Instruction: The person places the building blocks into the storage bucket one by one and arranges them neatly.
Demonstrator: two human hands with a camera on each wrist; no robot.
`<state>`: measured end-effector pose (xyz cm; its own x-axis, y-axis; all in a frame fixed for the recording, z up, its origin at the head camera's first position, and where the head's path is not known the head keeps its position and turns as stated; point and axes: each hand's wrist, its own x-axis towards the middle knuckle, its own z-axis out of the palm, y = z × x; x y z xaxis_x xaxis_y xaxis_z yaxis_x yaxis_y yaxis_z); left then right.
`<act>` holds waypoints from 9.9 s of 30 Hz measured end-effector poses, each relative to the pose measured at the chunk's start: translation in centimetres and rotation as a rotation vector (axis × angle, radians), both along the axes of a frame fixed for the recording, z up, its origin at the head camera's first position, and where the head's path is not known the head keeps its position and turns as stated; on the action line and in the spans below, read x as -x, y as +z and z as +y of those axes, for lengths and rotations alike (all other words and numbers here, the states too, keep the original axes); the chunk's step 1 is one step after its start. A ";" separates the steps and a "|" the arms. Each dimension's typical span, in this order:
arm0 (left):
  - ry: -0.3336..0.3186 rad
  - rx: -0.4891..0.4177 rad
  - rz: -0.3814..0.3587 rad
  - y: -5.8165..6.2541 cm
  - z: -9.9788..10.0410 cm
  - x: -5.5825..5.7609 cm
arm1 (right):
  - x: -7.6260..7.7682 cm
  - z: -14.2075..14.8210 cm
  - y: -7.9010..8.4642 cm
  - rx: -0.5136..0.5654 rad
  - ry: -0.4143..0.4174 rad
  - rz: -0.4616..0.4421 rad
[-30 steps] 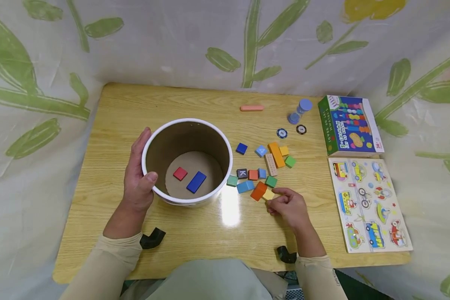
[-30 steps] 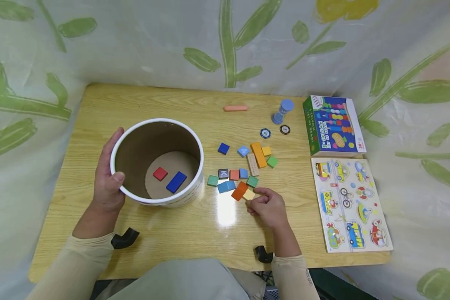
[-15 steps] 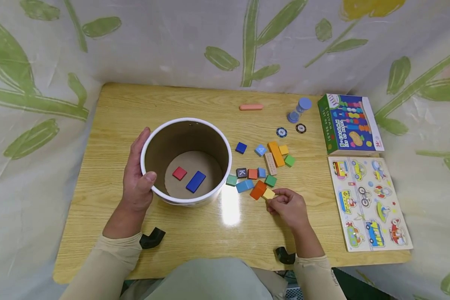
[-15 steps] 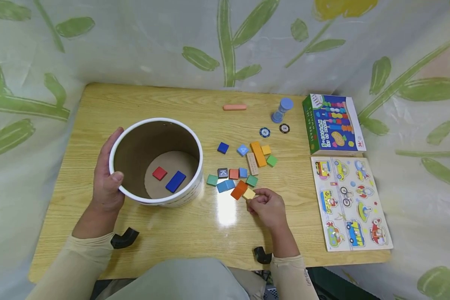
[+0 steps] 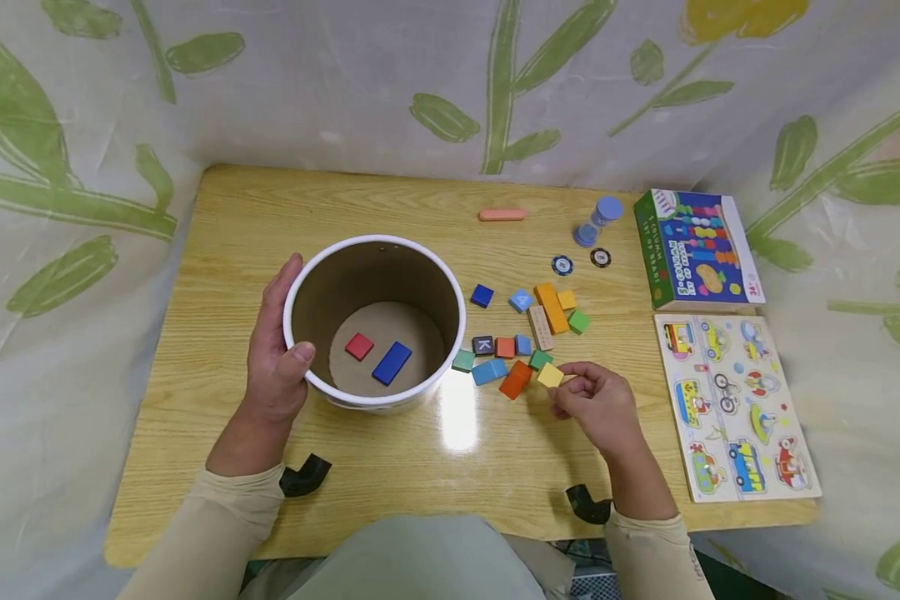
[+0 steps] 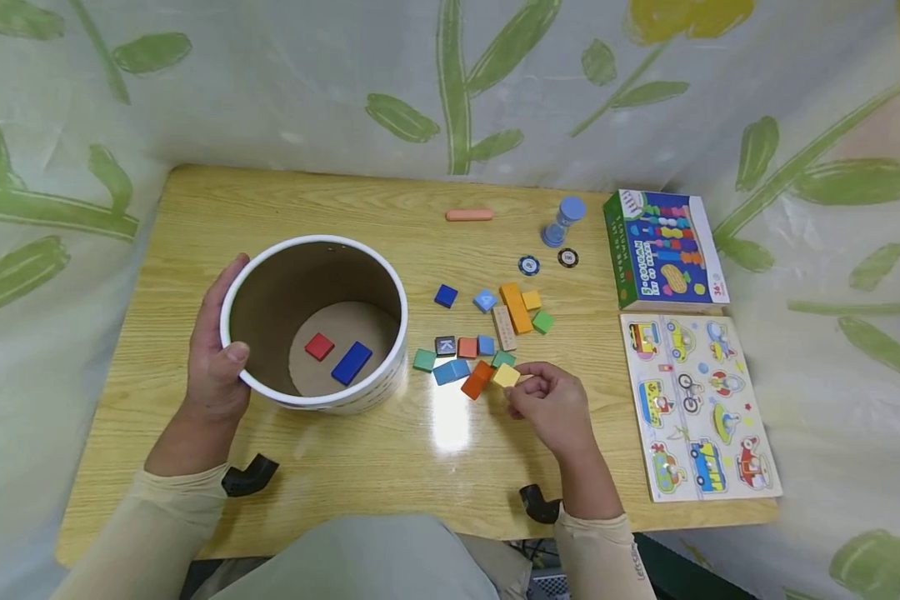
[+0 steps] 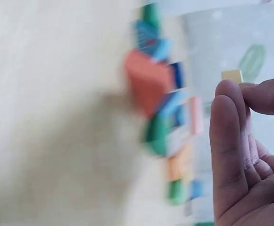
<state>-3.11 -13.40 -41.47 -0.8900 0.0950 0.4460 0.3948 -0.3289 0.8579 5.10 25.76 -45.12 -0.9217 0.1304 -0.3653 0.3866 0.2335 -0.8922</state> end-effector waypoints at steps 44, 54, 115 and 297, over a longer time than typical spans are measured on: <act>-0.023 -0.024 -0.036 0.2 0.2 0.0 | 4.3 -2.9 1.9 0.107 0.098 0.098; -0.023 -0.020 -0.031 0.3 0.3 0.0 | 2.8 -0.8 -4.3 0.218 0.179 -0.050; -0.037 -0.047 -0.041 0.2 0.4 0.0 | 2.6 -2.8 0.8 -0.080 0.466 -0.058; -0.062 -0.064 -0.023 0.6 0.8 -0.1 | 7.3 -1.2 -5.0 -0.457 0.271 0.011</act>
